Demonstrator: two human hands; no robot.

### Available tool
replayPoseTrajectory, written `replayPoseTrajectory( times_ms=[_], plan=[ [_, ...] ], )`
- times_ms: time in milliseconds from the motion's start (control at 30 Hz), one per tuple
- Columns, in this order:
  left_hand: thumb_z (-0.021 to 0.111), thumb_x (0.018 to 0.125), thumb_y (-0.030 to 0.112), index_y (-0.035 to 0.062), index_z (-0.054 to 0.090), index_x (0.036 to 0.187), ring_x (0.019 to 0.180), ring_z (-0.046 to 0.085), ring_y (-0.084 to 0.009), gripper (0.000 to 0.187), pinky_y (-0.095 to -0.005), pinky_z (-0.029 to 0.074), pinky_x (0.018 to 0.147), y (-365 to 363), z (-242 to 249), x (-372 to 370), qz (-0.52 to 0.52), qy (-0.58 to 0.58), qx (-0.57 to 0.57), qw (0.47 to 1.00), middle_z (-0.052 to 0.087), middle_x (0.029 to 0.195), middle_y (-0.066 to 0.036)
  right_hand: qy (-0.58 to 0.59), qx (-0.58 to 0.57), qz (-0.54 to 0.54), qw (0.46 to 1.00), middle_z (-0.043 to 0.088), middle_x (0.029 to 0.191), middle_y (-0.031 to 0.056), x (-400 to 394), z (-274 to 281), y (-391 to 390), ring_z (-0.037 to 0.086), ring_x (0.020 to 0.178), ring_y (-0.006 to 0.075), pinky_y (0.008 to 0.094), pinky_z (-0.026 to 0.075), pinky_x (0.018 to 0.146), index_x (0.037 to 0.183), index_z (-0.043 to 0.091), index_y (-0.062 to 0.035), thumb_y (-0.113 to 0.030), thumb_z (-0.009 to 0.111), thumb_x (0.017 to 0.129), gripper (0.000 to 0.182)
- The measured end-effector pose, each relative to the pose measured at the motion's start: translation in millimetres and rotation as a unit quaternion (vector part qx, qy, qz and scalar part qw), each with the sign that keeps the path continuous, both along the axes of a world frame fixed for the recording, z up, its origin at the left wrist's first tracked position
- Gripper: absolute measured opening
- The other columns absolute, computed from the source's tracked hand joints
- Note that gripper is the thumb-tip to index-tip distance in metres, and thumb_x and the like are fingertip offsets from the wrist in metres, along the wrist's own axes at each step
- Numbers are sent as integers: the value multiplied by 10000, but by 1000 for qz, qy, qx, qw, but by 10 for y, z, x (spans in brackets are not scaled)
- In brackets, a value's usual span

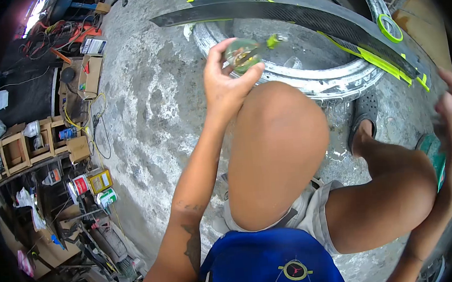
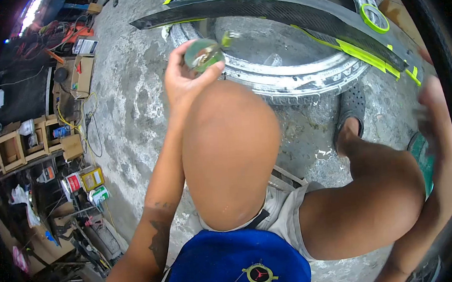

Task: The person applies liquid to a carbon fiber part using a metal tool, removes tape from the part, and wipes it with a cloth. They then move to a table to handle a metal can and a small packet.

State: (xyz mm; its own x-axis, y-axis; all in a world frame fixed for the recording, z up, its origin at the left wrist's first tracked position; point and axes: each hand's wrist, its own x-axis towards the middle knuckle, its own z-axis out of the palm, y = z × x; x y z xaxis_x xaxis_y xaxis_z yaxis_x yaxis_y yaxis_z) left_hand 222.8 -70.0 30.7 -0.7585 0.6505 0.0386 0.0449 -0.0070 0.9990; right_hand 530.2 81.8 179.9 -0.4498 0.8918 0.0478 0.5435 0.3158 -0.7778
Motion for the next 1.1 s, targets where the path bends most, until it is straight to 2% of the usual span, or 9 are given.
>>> replayPoseTrajectory(
  times_ms=[67,133,267,367,533,567,700,833,1100],
  plan=[
    [850,713,145,21,532,1237,1026,641,-178,626,-339,538,895,150,-77,-121,-80,72,-37,994,613,1158,-120,-116,-72,91,986,581,929,-1,-153,-68,399,530,806,91,226,417,789,1282,643,-79,-275,631,932,401],
    [866,675,184,40,569,1202,1033,636,-183,622,-353,532,887,317,-156,-150,-90,61,-38,993,616,1143,-99,-100,-121,217,964,567,757,-13,-381,-397,643,543,729,92,260,449,774,1217,674,-47,-163,717,857,381],
    [888,677,144,56,577,1209,1054,631,-176,623,-329,531,925,631,-354,-190,-214,209,-64,952,638,1115,-71,-18,-107,294,950,588,722,21,-870,-1128,656,575,776,118,266,447,841,1271,634,-13,-160,808,759,560],
    [891,659,162,60,599,1186,1042,637,-188,611,-323,532,902,810,-442,-154,-250,232,-85,936,637,1107,-71,27,-119,293,948,651,776,57,-1141,-1481,594,606,794,133,284,470,834,1224,655,2,-163,801,779,497],
    [877,640,169,62,634,1145,1009,648,-218,571,-326,526,860,874,-554,-167,-207,256,-59,942,639,1085,-80,57,31,298,952,712,939,160,-1298,-1612,647,663,779,262,345,514,755,1072,697,26,-97,731,849,257],
    [867,633,152,67,631,1175,1030,640,-238,596,-336,523,883,858,-574,-185,-201,270,-63,940,630,1114,-93,61,66,308,947,685,869,154,-1291,-1587,652,638,736,285,344,503,696,1058,705,5,-48,722,832,233],
    [836,611,108,84,623,1241,1086,617,-300,666,-365,515,925,801,-690,-175,-205,315,-77,924,598,1183,-123,46,175,339,923,623,771,96,-1269,-1464,711,584,660,237,338,454,570,1037,720,-34,-11,720,771,267],
    [843,588,89,85,628,1244,1096,611,-305,690,-372,515,926,834,-699,-107,-214,318,-92,919,604,1200,-134,-4,240,377,894,635,836,77,-1200,-1531,779,567,658,207,331,440,535,1027,730,-58,-32,712,677,351],
    [860,586,63,56,632,1205,1078,623,-292,660,-365,511,915,939,-776,-33,-219,309,-66,923,623,1184,-152,-51,378,425,821,646,927,54,-827,-1495,966,468,637,139,254,342,504,991,746,-113,-104,729,697,295]
  ],
)
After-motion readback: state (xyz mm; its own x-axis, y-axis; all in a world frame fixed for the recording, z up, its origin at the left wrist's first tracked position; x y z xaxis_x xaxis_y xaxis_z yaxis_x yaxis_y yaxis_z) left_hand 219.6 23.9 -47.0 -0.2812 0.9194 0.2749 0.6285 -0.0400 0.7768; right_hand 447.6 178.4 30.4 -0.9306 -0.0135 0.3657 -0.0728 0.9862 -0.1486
